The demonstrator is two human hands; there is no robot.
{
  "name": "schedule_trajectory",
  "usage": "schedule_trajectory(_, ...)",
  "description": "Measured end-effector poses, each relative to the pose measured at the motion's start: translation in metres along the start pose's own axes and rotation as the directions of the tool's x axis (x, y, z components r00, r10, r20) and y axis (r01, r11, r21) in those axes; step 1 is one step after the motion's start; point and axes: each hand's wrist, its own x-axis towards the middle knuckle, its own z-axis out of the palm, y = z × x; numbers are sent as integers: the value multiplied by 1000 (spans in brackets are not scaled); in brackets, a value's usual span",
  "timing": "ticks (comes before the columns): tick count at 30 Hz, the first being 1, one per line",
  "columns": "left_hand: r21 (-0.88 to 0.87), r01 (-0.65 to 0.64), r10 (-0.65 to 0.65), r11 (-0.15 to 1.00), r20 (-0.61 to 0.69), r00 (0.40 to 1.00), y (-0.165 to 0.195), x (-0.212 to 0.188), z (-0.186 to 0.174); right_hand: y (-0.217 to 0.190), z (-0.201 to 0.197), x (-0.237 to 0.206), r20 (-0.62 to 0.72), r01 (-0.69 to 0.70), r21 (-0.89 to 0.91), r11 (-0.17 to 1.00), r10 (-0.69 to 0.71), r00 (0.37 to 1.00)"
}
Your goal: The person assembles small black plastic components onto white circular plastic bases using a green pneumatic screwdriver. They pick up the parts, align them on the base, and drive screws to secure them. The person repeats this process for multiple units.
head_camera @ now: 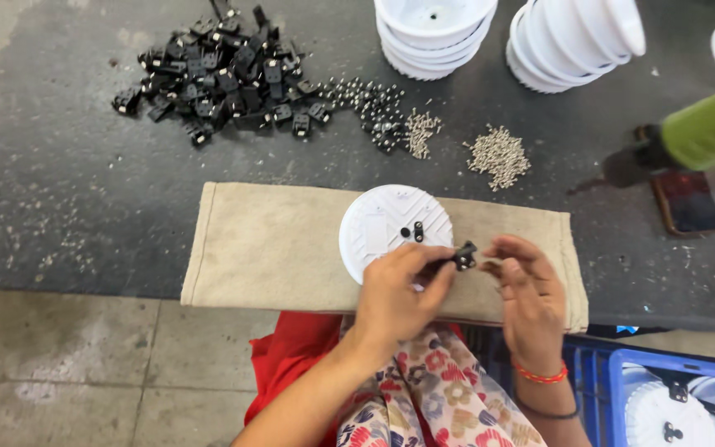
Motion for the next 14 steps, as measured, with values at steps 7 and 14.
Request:
schedule_trajectory(7, 162, -388, 378, 907, 86, 922, -22, 42, 22, 42, -12, 58, 138, -269, 275, 923, 239, 961)
schedule_trajectory(14, 383, -487, 449, 785, 189, 873, -129, 179, 91, 107, -71, 209, 417, -279, 400, 873, 98, 904)
